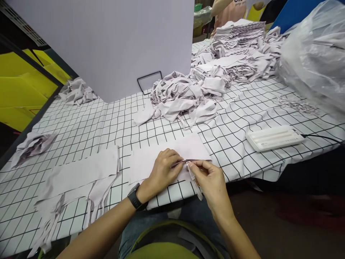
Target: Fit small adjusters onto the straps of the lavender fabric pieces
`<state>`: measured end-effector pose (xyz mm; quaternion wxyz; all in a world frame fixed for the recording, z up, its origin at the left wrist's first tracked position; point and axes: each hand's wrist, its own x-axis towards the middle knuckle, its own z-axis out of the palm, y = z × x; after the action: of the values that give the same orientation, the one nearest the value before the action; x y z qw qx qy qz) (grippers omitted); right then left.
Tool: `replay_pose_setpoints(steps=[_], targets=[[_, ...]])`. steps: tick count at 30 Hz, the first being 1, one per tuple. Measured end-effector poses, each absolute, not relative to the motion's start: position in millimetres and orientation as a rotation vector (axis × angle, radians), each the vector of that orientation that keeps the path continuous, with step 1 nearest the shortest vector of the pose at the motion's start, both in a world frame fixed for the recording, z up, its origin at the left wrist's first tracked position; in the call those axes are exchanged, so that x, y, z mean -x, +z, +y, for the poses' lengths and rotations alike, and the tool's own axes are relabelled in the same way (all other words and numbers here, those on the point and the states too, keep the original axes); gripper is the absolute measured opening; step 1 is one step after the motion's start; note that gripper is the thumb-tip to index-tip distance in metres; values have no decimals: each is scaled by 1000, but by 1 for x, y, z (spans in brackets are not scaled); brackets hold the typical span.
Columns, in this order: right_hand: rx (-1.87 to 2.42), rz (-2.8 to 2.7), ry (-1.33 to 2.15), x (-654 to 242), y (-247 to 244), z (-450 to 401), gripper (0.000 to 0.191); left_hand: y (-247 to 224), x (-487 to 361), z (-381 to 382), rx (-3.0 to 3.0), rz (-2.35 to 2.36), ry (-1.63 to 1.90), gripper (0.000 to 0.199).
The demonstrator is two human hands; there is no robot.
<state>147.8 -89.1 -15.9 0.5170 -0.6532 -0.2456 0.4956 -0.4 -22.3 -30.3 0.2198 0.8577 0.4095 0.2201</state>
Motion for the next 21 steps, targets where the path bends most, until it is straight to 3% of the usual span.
replay_pose_setpoints(steps=[7,13,21], targets=[[1526,-425,1197,-144,-15,-84,44,-28,0,-25,-2488,1063,725,16],[1510,-423,1249,-145,-16,-81,38,-29,-1,-27,-2634,1012,703,23],[1510,-541,1339,-141,-11,-77,48,-30,-2,-26,-2855,927,616,27]])
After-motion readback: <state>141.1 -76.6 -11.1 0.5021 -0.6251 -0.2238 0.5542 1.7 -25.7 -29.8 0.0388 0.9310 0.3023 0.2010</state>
